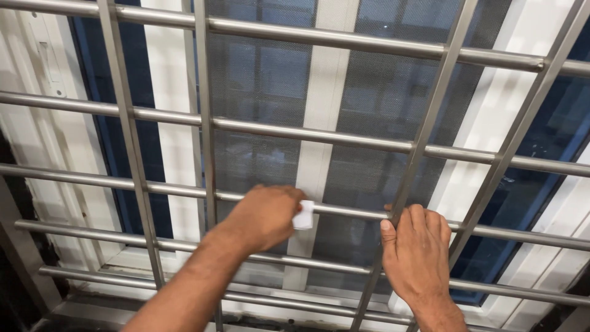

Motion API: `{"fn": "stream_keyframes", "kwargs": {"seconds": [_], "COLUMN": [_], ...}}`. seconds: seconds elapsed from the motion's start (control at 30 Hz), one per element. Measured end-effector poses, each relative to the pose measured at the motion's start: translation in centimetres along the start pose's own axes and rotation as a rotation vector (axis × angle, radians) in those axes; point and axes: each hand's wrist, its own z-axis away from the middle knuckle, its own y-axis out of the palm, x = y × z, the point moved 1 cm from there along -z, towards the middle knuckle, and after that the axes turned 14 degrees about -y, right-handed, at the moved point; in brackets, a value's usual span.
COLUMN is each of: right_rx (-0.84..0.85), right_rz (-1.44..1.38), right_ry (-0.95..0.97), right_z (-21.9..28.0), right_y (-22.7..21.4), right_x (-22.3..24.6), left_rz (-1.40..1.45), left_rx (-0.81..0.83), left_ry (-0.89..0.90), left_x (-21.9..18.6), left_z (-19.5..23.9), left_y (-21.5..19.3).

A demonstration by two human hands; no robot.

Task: The person wipes the horizontal and vertical bars of a metal window grille using a white cloth. They systematically clean each bar, moving from left to right and top to bottom, while holding the grille with their other hand for stability.

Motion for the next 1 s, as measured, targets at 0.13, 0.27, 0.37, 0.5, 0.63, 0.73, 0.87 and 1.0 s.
{"fn": "stream_keyframes", "kwargs": {"seconds": [0.13,0.27,0.37,0.5,0.63,0.73,0.87,1.0], "right_rx": [-0.028,0.016,0.049,-0.099,-0.368,-0.441,-0.315,-0.285], "right_rz": [0.002,0.02,0.043,0.075,0.176,-0.378,-0.705,-0.698], "right_ry": [-0.033,0.001,0.024,-0.065,-0.012,-0.069,0.038,0.111], "right_z": [0.0,0.0,0.2,0.4,0.9,0.0,-3.8,-4.7], "right_y": [-0.1,0.1,0.3,0.1,-0.8,-0.1,0.2,2.5], "right_x": [0.1,0.0,0.0,0.6,5.3,9.7,13.7,14.8], "left_rz": [-0.019,-0.08,-0.111,-0.055,0.016,0.055,0.101,0.144], "left_rx": [-0.075,-0.351,-0.568,-0.746,-0.822,-0.867,-0.912,-0.96], "left_ry": [0.094,0.183,0.213,0.185,0.164,0.145,0.144,0.133], "left_x": [-1.2,0.3,2.0,3.0,3.1,3.2,3.1,3.2], "left_z": [1.4,2.7,3.5,4.5,4.9,5.3,5.4,5.6], "left_y": [0.4,1.7,2.6,2.8,3.0,3.2,3.8,4.2]}}
